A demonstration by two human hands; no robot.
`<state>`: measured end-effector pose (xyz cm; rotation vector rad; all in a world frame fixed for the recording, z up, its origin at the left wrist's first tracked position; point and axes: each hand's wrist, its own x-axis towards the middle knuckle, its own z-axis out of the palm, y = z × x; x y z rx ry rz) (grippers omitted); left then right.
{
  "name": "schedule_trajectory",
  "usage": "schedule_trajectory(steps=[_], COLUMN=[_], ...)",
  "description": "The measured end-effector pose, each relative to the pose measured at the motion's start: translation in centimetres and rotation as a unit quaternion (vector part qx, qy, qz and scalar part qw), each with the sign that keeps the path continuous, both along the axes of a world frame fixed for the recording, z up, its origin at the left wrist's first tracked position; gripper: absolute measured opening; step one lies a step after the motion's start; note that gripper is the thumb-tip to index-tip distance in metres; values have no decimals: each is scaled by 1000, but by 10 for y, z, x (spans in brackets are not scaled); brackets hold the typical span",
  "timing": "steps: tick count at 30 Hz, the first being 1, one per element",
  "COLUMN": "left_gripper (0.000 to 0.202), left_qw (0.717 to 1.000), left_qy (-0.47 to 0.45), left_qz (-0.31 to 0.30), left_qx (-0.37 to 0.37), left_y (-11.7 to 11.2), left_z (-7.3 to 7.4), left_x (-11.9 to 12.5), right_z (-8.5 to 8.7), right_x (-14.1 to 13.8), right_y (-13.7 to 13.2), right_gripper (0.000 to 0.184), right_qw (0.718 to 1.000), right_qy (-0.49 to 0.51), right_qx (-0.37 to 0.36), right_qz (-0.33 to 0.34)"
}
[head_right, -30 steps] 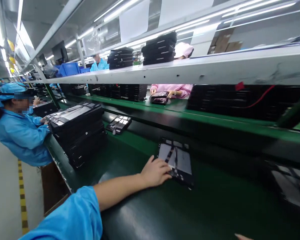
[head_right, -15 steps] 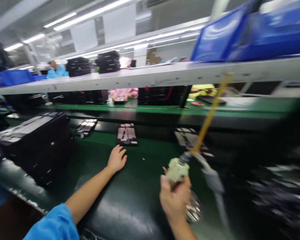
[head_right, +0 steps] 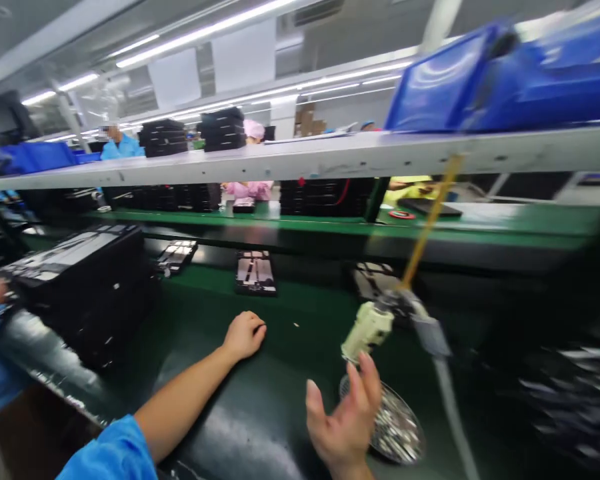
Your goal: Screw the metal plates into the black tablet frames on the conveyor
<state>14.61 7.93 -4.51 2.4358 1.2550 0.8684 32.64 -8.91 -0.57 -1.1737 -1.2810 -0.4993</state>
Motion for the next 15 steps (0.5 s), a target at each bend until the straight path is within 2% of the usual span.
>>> schedule_trajectory(steps=[1,3,5,6,9,11,13,15], left_gripper=[16,17,18,18,20,27,35,37], left_qw=[1000,1000,999,998,996,994,992,990], left_qy=[-2,-10,-22,-29,-53,-72,-89,-101], left_qz=[5,20,31,33,28,26,27,26], left_qx=[-8,-22,-36,-43,-63,-76,-89,-100], left_y=[2,7,12,13,15,15,16,15], left_z=[0,-1,0,1,4,5,6,7], left_x=[0,-1,-1,-2,-1,0,1,1], right_z=[-4,-13,-22,-26,-31,-30,-27,-27], right_x=[-1,-1,-2,-4,-13,-21,-27,-29], right_y=[1,6,16,23,41,53,64,75], right_gripper=[74,52,31,27,37,43,45,47], right_qw=[1000,996,978,963,910,882,869,868], right_qy=[-10,-7,21,46,133,166,174,184], right_qx=[4,-46,-149,-204,-340,-391,-414,-419], right_qz=[15,77,145,168,197,207,210,195])
